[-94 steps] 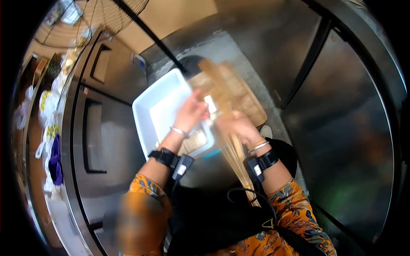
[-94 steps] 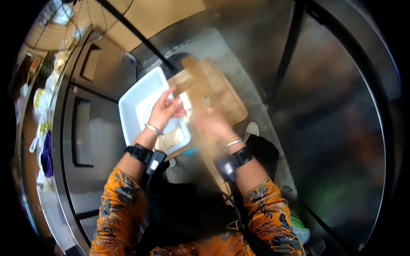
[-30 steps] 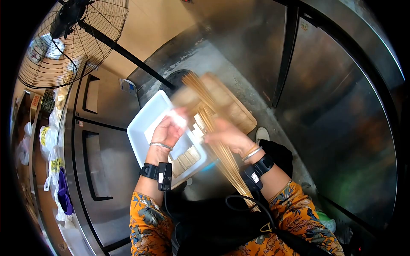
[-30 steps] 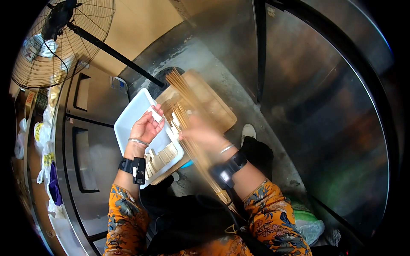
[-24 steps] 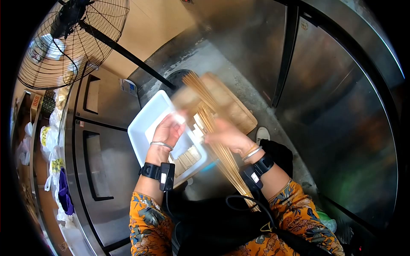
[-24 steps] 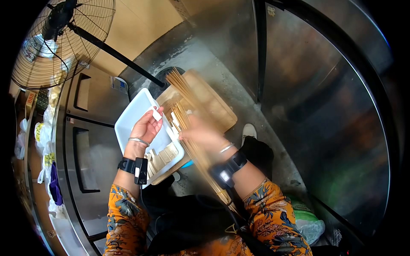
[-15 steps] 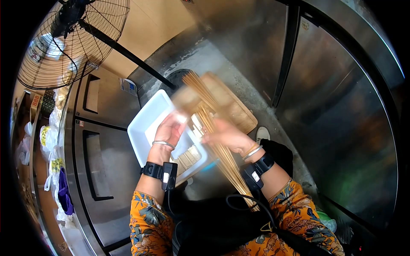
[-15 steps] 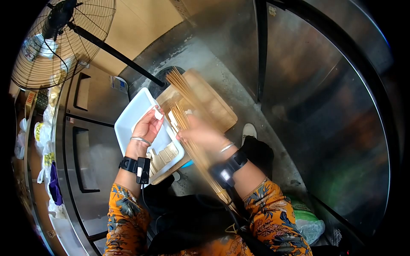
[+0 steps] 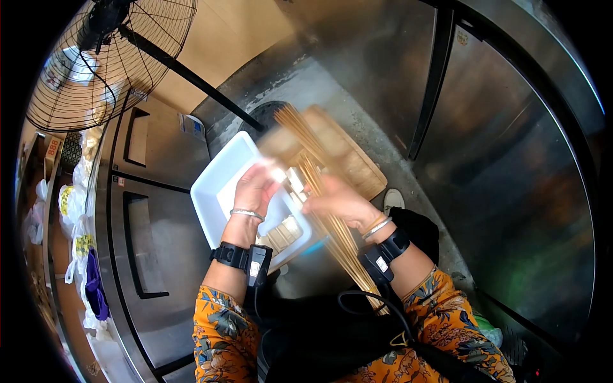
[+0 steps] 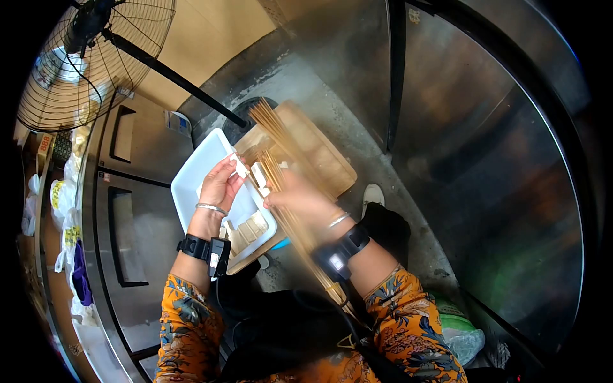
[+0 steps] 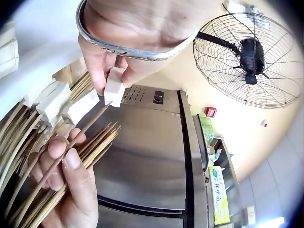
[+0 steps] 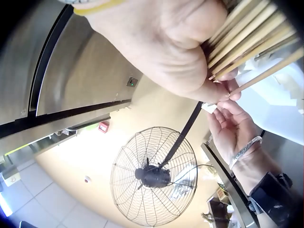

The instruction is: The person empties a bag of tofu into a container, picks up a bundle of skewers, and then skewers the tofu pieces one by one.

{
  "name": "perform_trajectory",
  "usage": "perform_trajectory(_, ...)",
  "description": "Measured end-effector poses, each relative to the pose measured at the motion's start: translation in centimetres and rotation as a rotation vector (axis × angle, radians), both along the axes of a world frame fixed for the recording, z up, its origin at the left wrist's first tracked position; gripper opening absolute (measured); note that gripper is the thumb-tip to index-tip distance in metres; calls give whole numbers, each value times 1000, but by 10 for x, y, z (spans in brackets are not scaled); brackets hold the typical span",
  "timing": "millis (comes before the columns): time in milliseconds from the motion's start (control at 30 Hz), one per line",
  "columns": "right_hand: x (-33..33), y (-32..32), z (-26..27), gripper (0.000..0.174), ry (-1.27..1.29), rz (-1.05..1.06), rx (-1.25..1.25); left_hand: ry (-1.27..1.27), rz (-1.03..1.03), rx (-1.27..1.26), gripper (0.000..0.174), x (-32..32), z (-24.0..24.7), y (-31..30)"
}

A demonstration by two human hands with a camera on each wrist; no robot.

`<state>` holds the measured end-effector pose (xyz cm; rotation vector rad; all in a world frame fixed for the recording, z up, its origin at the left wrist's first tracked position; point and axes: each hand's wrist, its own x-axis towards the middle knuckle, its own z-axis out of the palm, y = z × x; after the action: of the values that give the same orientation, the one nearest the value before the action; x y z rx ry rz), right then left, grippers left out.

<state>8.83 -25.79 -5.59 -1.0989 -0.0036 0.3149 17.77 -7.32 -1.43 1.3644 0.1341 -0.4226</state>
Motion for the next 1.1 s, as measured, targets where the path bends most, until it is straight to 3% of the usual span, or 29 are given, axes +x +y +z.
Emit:
perform_trajectory(367, 0, 3, -7, 29, -17, -50, -24, -95, -50, 145, 20, -8, 6, -8)
perform_trajectory(533, 2, 3, -10, 30, -21, -42, 37, -123, -19, 202, 22, -15, 3, -11)
perform_trajectory(933, 3, 4, -15, 30, -56, -85, -84, -162, -56, 277, 24, -32, -5, -19)
perform_trajectory(1033, 2, 3, -16, 28, -2, -72, 16, -150, -82, 247, 29, -42, 0, -27)
perform_trajectory(1100, 1, 1, -13, 28, -18, -68, -86, -142, -101, 244, 32, -49, 2, -31)
